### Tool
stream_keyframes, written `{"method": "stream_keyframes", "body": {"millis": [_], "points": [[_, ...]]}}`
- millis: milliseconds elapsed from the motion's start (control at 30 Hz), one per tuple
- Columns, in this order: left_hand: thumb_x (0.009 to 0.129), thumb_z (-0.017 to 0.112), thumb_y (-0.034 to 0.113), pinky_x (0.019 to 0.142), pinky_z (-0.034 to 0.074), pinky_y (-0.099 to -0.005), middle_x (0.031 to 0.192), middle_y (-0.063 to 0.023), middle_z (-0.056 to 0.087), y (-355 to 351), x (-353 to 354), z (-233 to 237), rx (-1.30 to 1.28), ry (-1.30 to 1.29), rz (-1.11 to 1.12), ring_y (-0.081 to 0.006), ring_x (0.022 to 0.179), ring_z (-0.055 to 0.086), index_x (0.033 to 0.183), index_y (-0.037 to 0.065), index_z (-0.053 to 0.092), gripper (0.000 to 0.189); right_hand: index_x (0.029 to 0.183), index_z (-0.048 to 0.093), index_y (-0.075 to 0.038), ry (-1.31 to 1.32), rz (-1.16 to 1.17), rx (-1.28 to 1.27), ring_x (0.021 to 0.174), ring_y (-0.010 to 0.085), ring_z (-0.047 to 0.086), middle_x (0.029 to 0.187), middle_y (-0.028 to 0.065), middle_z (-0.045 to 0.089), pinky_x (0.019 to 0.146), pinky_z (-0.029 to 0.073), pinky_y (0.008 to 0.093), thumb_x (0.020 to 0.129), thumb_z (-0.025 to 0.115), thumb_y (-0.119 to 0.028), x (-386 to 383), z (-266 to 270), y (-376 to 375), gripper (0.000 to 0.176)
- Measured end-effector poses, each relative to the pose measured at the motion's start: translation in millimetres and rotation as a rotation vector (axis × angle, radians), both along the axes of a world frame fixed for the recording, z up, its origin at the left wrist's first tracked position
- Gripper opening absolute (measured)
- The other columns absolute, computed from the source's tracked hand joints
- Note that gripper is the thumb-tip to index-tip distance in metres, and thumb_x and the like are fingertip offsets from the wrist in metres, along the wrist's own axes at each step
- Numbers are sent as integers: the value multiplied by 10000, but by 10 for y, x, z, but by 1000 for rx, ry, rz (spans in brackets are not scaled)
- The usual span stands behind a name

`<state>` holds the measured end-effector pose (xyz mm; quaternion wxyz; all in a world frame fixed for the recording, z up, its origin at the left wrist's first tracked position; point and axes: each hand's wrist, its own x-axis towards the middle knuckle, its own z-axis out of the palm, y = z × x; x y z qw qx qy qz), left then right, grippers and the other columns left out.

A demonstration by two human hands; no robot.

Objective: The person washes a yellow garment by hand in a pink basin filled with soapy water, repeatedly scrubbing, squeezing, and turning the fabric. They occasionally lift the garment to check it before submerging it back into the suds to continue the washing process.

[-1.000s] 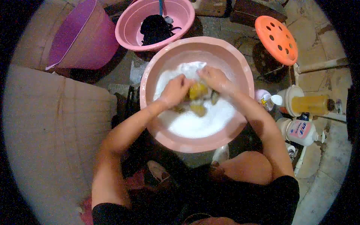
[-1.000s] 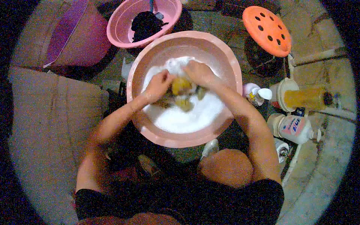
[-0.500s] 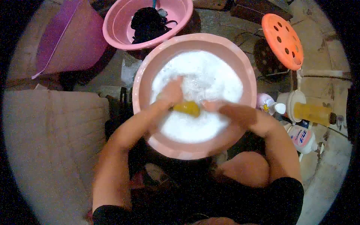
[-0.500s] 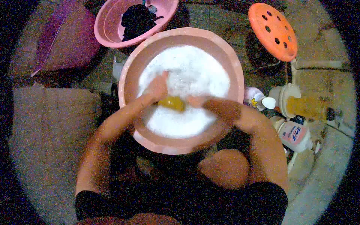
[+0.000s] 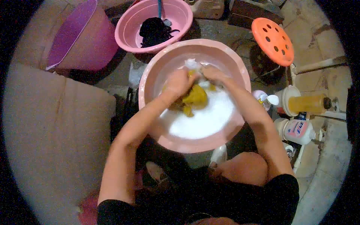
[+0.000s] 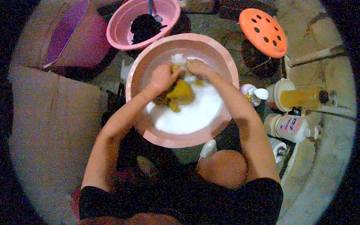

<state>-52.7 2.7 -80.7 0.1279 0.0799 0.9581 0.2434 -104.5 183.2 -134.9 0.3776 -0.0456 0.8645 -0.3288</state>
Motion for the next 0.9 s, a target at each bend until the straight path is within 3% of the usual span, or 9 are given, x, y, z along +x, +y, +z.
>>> {"method": "stream_keyframes", "body": {"millis": [100,133,233,300,367,433,500,667,900], "points": [[783,645,463,698,485,-456,790,-210,623,65,402,201,98,168,-333,-391,756,612,1001,24,561,497,1258,506,-23,304,66,7,1164,357,496,1216,241,541,999,354,448,879,350,-633,288,42,57,735],[744,669,490,762,470,-457,922,-230,599,44,505,289,79,51,-382,-385,860,594,1062,16,535,586,1313,458,-35,527,65,-3,1212,372,455,1264,234,512,1035,319,456,864,353,-658,410,0,61,775],[662,715,549,892,410,-480,1166,-257,496,-147,684,359,-129,111,-463,-388,1064,506,1181,7,463,792,1415,263,-27,266,226,19,1232,448,385,1333,311,387,1057,291,438,866,351,-647,837,-54,36,833],[618,736,581,958,364,-503,1278,-263,417,-320,692,179,-315,282,-500,-397,1163,438,1239,6,417,905,1418,229,-12,683,128,260,1193,425,411,1232,272,471,985,282,601,854,452,-591,1354,-172,-156,839],[558,750,627,1032,260,-542,1363,-255,302,-426,642,-248,-12,114,-253,-416,1247,312,1267,-17,377,1028,1406,243,-7,785,69,358,1212,431,381,1193,255,500,937,258,679,845,478,-583,1514,-216,-311,838],[613,709,640,1002,311,-541,1347,-259,329,-374,587,-451,-41,156,-295,-422,1240,332,1285,-37,348,1020,1403,251,-10,614,116,423,1185,403,421,1181,255,512,944,293,632,839,487,-582,1388,-110,-413,838],[687,651,643,971,350,-538,1360,-289,312,-247,387,-467,-174,-217,-219,-445,1247,332,1363,7,278,1001,1400,258,-13,452,163,470,1158,374,461,1169,255,524,951,329,584,833,497,-582,1183,-206,-384,838],[864,515,453,936,418,-469,1270,-185,500,-196,-45,-827,-133,-349,123,-371,1147,501,1236,61,484,541,1388,297,-39,172,323,34,1133,356,485,1156,247,541,944,357,525,857,479,-548,660,-727,-237,757],[865,485,368,915,433,-459,1177,-206,563,-470,-332,-1678,-336,-397,-158,-377,1081,547,1158,28,560,455,1370,352,-76,196,297,62,1099,332,518,1138,237,564,933,395,443,890,455,-499,190,-776,-205,648]]}}
